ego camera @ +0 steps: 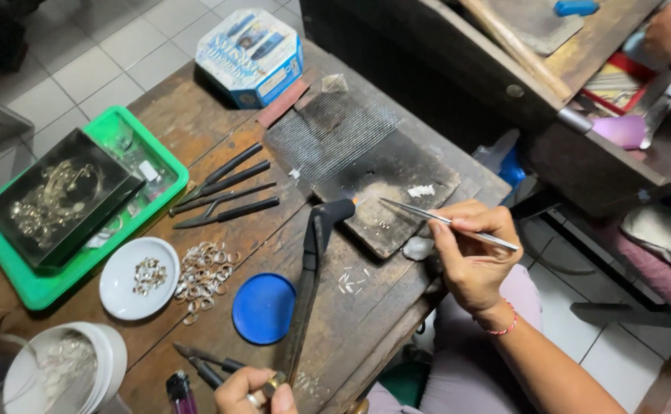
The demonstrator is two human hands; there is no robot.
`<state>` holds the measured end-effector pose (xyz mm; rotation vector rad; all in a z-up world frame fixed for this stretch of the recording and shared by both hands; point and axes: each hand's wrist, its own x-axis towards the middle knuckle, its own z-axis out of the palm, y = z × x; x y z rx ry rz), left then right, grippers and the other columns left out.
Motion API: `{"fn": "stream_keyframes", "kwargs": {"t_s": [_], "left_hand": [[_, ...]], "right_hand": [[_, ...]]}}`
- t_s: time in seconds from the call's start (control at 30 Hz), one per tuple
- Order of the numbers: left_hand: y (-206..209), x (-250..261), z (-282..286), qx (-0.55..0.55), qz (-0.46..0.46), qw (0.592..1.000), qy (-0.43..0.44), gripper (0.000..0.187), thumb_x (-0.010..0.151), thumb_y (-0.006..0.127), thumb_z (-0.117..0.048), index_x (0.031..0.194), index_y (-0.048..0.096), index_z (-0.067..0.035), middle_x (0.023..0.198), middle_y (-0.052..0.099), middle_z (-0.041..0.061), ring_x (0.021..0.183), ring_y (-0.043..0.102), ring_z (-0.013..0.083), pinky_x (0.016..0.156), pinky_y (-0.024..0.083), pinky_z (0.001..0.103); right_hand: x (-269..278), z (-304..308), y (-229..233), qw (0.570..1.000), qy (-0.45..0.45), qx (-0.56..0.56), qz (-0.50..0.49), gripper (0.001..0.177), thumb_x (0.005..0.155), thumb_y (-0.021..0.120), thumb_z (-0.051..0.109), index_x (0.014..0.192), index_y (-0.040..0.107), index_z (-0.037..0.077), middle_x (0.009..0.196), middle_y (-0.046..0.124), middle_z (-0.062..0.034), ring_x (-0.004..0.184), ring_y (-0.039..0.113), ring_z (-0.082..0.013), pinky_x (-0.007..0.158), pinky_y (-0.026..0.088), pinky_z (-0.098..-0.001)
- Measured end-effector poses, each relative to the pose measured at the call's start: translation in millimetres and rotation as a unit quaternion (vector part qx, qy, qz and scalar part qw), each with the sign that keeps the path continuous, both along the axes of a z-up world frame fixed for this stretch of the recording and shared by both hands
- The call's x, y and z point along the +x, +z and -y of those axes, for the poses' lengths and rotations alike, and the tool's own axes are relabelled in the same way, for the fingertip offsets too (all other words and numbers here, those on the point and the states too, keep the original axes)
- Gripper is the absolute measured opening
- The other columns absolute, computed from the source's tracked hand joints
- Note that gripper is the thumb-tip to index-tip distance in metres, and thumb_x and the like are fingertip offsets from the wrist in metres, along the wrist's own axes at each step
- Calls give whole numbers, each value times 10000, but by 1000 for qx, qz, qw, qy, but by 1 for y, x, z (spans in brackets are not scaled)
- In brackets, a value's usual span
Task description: Soldering small metal jewelry components using a blowtorch and tweezers on a workbench.
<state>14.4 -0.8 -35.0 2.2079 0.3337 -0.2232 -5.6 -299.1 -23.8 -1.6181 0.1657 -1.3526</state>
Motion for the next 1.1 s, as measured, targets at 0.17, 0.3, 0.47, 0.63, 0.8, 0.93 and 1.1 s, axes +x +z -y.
{"fn": "stream_keyframes", "kwargs": {"t_s": [0.17,0.3,0.47,0.63,0.8,0.93,1.1], "left_hand": [[33,-12,1,84,77,991,-66,279,812,616,-444,1013,655,-255,639,727,-18,558,705,171,598,563,293],[28,-13,-2,93,154,977,-111,326,829,556,-532,1008,641,-274,580,692,-40,496,700,191,510,552,314],[32,-14,2,68,159,979,-107,348,831,537,-542,988,657,-256,556,698,-12,484,703,208,480,554,320],[34,-11,4,44,230,963,-134,339,819,538,-512,971,660,-234,542,673,-16,486,682,214,480,537,315],[38,-10,2,18,204,965,-163,325,836,574,-477,1013,647,-215,590,712,-35,503,710,166,517,559,277],[37,-8,1,14,225,958,-177,340,854,565,-490,1006,634,-193,572,690,-32,487,695,164,503,552,275],[37,-9,-2,37,168,968,-185,358,853,568,-496,1048,624,-201,601,699,-22,528,720,193,514,559,309]], "right_hand": [[-5,0,3,1000,2,-4,-21,304,964,685,-95,1021,459,100,929,679,-189,859,689,-229,851,539,-323],[-5,2,1,999,-10,-8,-29,312,991,677,-90,1040,434,100,924,659,-190,852,678,-241,872,526,-338],[-7,4,-3,999,-1,4,-33,319,1006,674,-80,1051,424,113,940,651,-179,872,667,-228,867,510,-320],[-6,4,-3,999,-4,-1,-35,309,1014,664,-69,1061,410,101,930,635,-199,857,660,-247,857,504,-334],[-7,5,-3,999,-2,5,-34,315,1019,669,-68,1060,411,108,917,630,-187,852,654,-240,841,497,-321],[-7,6,-3,999,-2,4,-37,318,1017,682,-48,1059,406,106,899,615,-176,841,644,-235,843,484,-319],[-8,6,-4,999,1,10,-37,321,1016,691,-46,1058,412,108,892,606,-165,834,638,-226,844,482,-315]]}}
